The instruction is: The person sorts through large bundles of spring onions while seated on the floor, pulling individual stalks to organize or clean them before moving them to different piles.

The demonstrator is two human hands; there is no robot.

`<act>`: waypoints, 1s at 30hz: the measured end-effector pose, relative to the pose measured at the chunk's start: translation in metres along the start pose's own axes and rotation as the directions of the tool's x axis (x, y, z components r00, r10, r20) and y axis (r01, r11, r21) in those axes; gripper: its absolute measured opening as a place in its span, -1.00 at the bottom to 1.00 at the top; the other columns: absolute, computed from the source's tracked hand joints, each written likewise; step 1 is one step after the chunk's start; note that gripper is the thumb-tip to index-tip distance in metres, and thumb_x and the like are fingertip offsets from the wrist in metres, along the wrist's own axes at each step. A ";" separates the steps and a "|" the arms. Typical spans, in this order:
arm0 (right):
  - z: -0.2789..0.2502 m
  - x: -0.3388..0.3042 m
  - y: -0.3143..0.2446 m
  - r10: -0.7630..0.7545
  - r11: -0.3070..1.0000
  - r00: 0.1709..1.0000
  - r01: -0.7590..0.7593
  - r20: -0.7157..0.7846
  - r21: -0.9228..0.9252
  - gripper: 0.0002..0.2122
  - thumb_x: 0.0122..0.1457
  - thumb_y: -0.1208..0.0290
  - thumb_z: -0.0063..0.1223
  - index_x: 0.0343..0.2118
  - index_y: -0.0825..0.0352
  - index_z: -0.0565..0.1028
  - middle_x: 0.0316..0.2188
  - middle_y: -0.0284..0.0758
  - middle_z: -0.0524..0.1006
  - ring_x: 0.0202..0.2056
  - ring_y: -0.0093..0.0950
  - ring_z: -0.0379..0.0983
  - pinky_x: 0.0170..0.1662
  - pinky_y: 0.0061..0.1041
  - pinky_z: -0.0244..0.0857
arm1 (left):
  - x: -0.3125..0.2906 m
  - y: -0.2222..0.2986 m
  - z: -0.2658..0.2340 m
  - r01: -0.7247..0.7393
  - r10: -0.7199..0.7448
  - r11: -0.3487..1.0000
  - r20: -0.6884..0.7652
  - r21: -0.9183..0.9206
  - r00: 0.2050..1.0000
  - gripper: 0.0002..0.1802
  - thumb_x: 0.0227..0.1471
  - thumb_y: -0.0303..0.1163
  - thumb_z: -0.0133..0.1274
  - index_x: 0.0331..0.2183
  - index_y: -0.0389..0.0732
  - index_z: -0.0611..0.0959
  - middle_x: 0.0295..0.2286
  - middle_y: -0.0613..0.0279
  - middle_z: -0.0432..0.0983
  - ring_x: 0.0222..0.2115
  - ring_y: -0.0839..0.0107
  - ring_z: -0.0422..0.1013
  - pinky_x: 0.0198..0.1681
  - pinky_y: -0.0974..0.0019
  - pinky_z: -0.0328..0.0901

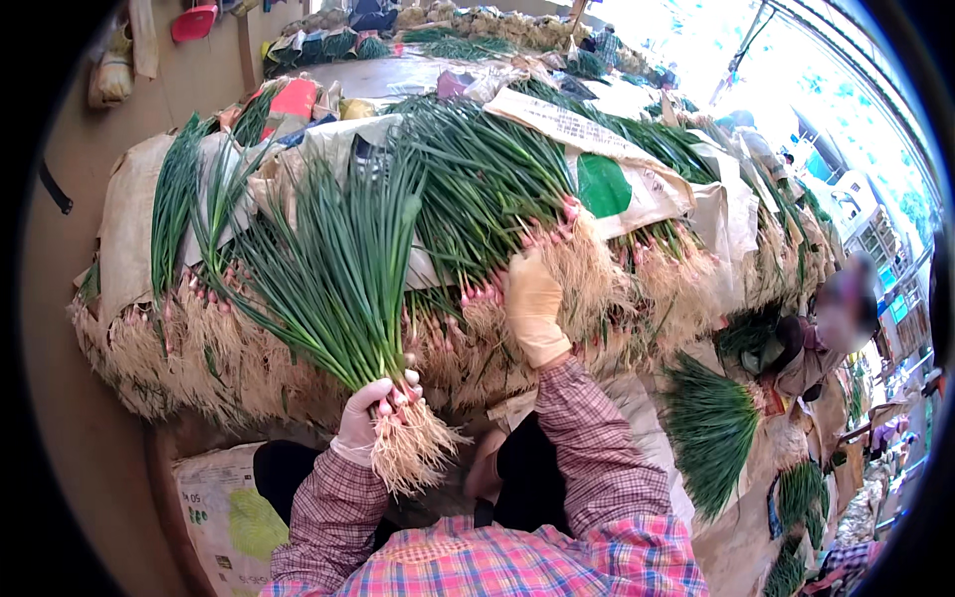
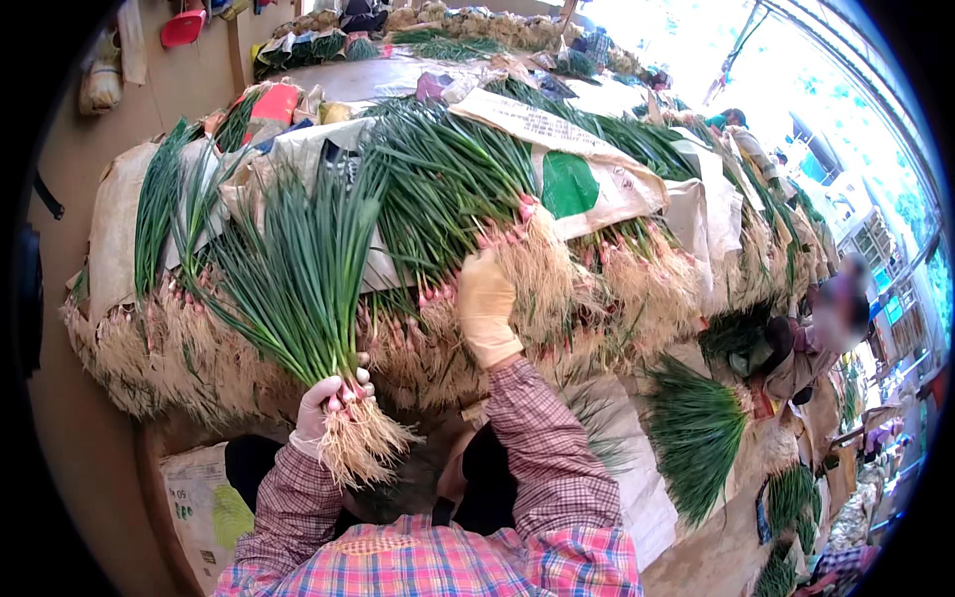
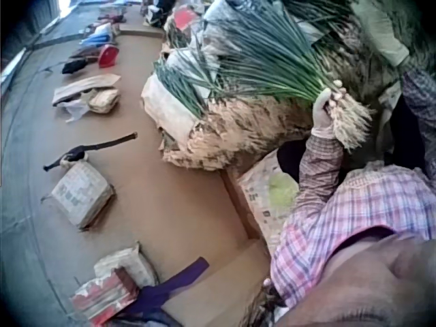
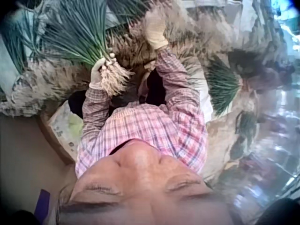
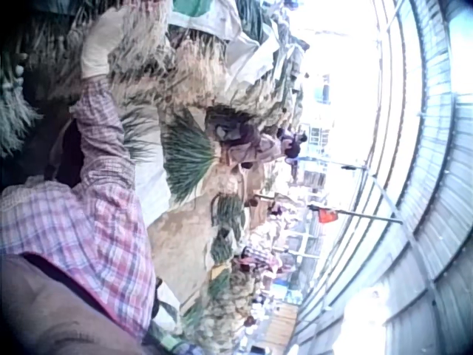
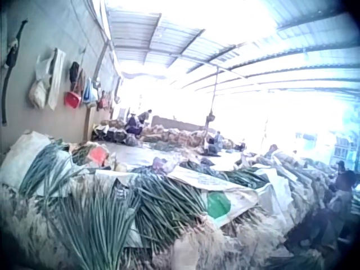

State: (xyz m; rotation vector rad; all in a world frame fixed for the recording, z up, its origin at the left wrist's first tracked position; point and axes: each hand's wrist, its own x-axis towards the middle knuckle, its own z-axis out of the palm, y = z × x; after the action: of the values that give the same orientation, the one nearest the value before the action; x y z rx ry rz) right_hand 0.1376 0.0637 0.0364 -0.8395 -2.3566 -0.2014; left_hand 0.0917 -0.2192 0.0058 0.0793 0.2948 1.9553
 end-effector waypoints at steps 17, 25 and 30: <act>-0.098 -0.110 -0.088 -0.077 0.776 0.971 -0.084 0.227 0.625 -0.85 0.09 0.34 0.08 -0.36 0.31 0.50 -0.32 -0.25 0.46 -0.38 -0.38 0.46 -0.32 -0.47 0.34 | 0.002 -0.010 -0.009 -0.001 0.001 1.000 0.001 0.027 1.000 -0.55 -0.04 -0.45 -0.09 -0.06 -0.42 0.44 -0.53 0.18 0.50 -0.34 0.32 0.46 -0.08 0.21 0.34; -0.039 -0.075 -0.091 -0.126 0.105 0.635 -0.755 0.762 0.647 -0.68 0.07 0.35 0.11 -0.17 0.46 0.44 -0.41 -0.28 0.51 -0.38 -0.50 0.44 -0.30 -0.54 0.31 | -0.005 -0.010 0.003 0.038 -0.037 0.999 -0.027 0.037 0.999 -0.54 -0.06 -0.43 -0.06 -0.07 -0.39 0.42 -0.11 -0.01 0.41 -0.14 0.23 0.40 -0.03 0.16 0.31; -0.030 -0.081 -0.100 -0.079 -0.298 0.578 -0.791 0.813 0.534 -0.82 0.19 0.39 -0.03 -0.46 0.39 0.44 -0.61 -0.38 0.44 -0.66 -0.64 0.31 -0.63 -0.71 0.17 | -0.005 -0.010 -0.005 0.033 -0.033 0.999 -0.001 0.017 0.999 -0.61 -0.08 -0.49 -0.04 -0.14 -0.39 0.46 -0.19 0.01 0.45 -0.24 0.28 0.42 -0.12 0.26 0.33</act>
State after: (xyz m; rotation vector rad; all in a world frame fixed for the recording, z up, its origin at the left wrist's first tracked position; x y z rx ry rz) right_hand 0.1404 -0.0674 0.0175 -0.7787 -1.4195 2.3361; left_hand 0.1016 -0.2210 -0.0013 0.0847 0.3112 1.9202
